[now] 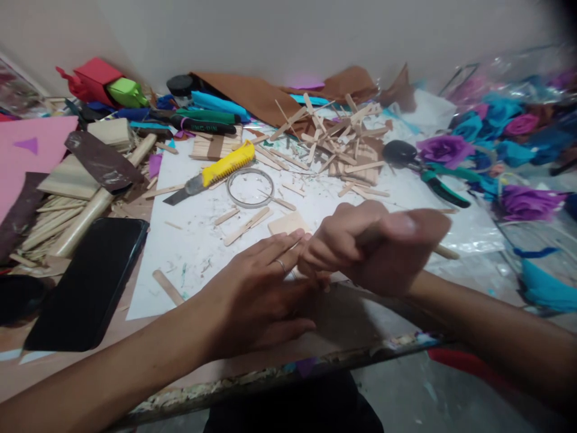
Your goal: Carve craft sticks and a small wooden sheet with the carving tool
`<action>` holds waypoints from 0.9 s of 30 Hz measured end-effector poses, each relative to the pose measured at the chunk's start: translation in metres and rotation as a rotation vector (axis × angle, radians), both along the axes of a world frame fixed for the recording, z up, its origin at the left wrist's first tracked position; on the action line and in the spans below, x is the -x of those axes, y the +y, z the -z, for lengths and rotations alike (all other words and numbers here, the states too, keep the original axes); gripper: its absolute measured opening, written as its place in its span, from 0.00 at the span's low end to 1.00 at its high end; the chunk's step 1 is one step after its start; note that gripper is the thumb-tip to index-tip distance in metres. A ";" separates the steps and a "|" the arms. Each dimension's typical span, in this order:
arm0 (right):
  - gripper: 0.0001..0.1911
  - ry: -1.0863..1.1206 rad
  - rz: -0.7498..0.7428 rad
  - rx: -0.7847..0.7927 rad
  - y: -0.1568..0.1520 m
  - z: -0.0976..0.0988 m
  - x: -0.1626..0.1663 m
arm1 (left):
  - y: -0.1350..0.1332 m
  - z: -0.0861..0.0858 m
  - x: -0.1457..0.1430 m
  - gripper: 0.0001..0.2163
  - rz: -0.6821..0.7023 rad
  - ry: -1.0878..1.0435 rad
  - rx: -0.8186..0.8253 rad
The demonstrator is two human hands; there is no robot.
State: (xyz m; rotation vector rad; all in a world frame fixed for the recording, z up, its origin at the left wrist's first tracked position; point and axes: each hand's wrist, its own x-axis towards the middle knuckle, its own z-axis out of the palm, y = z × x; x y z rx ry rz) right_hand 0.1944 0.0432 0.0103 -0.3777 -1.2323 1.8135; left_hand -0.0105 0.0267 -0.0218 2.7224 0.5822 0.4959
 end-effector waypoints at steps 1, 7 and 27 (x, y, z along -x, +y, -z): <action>0.25 0.021 0.001 -0.059 0.000 0.003 0.003 | 0.000 0.001 0.000 0.23 -0.018 -0.026 0.036; 0.24 0.041 -0.109 -0.078 0.007 0.009 0.014 | 0.002 0.004 0.001 0.18 0.029 -0.093 -0.022; 0.37 0.221 0.142 -0.006 0.021 -0.010 -0.001 | 0.000 0.000 0.003 0.22 0.013 0.027 -0.150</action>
